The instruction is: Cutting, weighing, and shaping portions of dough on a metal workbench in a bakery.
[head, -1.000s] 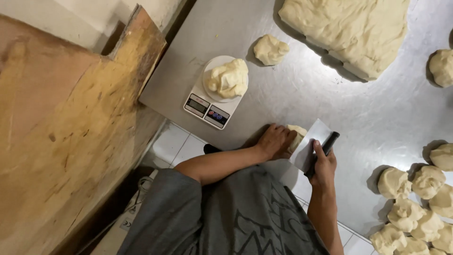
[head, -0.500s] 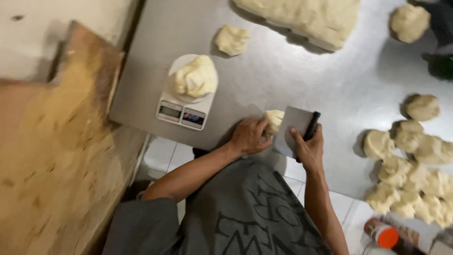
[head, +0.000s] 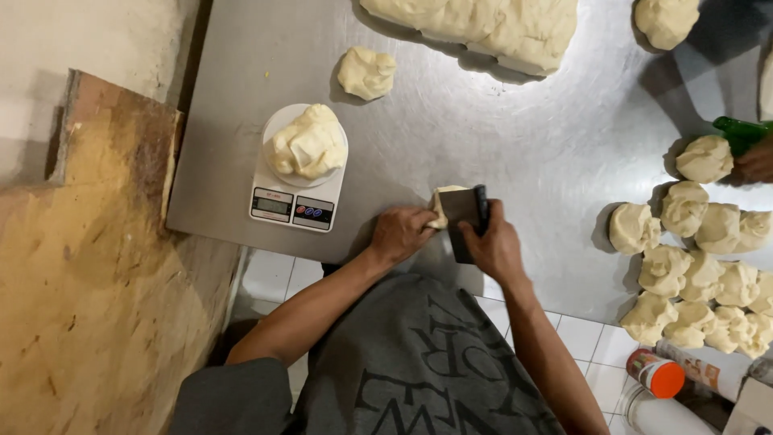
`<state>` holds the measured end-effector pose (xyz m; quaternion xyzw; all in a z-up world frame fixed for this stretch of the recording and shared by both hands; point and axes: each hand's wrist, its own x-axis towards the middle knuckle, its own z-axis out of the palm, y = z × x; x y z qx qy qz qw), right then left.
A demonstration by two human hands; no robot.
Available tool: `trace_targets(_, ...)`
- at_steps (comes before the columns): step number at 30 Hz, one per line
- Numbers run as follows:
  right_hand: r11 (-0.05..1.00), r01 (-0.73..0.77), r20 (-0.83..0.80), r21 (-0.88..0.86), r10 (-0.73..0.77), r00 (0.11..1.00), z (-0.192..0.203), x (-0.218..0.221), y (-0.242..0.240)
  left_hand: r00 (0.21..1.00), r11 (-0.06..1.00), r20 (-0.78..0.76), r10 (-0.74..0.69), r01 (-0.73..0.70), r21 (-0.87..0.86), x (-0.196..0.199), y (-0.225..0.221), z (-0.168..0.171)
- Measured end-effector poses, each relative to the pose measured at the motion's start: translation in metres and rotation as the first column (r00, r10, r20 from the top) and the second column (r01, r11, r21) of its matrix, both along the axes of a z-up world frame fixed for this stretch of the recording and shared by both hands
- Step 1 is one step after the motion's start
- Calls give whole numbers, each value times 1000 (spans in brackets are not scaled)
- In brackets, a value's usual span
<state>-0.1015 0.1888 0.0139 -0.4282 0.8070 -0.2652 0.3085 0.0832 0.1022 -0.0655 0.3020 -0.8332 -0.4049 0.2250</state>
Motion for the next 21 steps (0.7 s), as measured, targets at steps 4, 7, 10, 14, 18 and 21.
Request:
trace_targets(4, 986, -135, -301, 101, 159, 940, -25, 26, -11, 996, 998, 57, 63, -62, -20, 12, -3, 3)
trace_targets(7, 984, -155, -350, 86, 175, 920, -29, 40, -25, 993, 995, 60, 97, -94, -43, 21, -8, 7)
trace_targets(10, 985, -174, -381, -5, 160, 911, -37, 34, -29, 989, 982, 7, 151, -149, -116, 28, -19, 25)
trace_targets(14, 986, -156, -254, -58, 136, 958, -57, 23, -22, 959, 853, -110, 260, -281, -440, 60, -47, 28)
trace_targets(18, 969, -212, -301, -129, 166, 939, -62, 21, -19, 890, 730, -67, 451, -411, -546, 104, -87, 52)
trace_targets(21, 994, -105, -147, -19, 101, 984, -44, 25, -27, 776, 647, 43, 629, -493, -582, 111, -96, 81)
